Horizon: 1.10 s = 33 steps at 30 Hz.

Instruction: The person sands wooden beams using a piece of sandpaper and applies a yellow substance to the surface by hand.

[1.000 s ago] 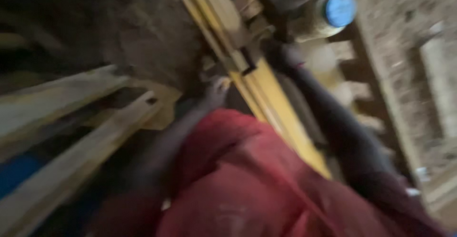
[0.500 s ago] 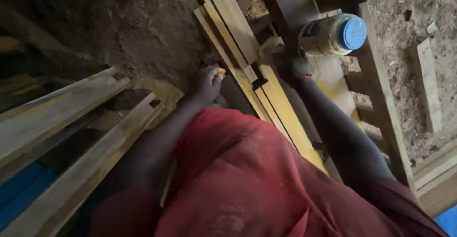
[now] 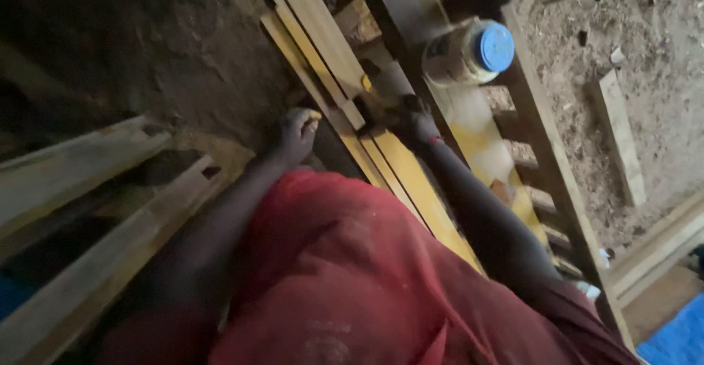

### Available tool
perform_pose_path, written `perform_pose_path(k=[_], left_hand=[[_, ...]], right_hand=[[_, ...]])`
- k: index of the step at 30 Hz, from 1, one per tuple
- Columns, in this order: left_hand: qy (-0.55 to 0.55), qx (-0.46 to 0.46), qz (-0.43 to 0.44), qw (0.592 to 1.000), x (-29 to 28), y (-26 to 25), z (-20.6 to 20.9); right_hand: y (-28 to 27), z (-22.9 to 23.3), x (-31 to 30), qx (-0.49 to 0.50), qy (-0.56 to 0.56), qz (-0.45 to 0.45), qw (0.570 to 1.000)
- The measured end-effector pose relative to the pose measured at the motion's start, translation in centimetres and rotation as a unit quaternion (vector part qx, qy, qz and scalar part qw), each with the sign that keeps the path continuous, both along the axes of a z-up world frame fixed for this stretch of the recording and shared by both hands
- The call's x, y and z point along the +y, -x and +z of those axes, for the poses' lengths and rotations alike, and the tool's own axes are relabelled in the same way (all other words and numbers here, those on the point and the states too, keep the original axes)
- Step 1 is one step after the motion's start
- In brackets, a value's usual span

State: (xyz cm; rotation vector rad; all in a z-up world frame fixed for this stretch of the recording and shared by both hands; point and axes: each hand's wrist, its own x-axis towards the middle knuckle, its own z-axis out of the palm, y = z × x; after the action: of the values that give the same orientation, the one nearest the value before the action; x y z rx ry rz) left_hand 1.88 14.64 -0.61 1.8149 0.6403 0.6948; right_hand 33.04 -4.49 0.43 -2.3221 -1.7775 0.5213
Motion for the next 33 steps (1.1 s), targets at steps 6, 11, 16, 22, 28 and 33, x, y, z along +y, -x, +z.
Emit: perform_pose_path(k=[6, 11, 16, 22, 28, 33], left_hand=[[0.004, 0.021, 0.003, 1.0, -2.1, 1.6, 0.3], [0.06, 0.059, 0.036, 0.996, -4.1, 2.8, -1.3], [0.026, 0.031, 0.032, 0.999, -5.1, 1.9, -4.1], [-0.111, -0.035, 0.148, 0.982, -5.3, 1.8, -4.8], [0.025, -0.006, 0.094, 0.995, -5.5, 1.5, -3.3], [0.122, 0.007, 0.053, 0.991, -4.9, 0.0, -2.2]], right_hand=[[0.8, 4.0, -1.7, -0.036, -0.038, -0.034, 0.998], [0.5, 6.7, 5.2, -0.033, -0.058, -0.021, 0.998], [2.7, 8.4, 13.4, 0.009, -0.021, 0.039, 0.999], [4.4, 9.5, 15.5, -0.106, 0.103, 0.16, 0.976], [3.0, 7.9, 11.9, 0.055, 0.165, 0.106, 0.979], [1.2, 3.5, 7.9, -0.035, 0.181, 0.199, 0.963]])
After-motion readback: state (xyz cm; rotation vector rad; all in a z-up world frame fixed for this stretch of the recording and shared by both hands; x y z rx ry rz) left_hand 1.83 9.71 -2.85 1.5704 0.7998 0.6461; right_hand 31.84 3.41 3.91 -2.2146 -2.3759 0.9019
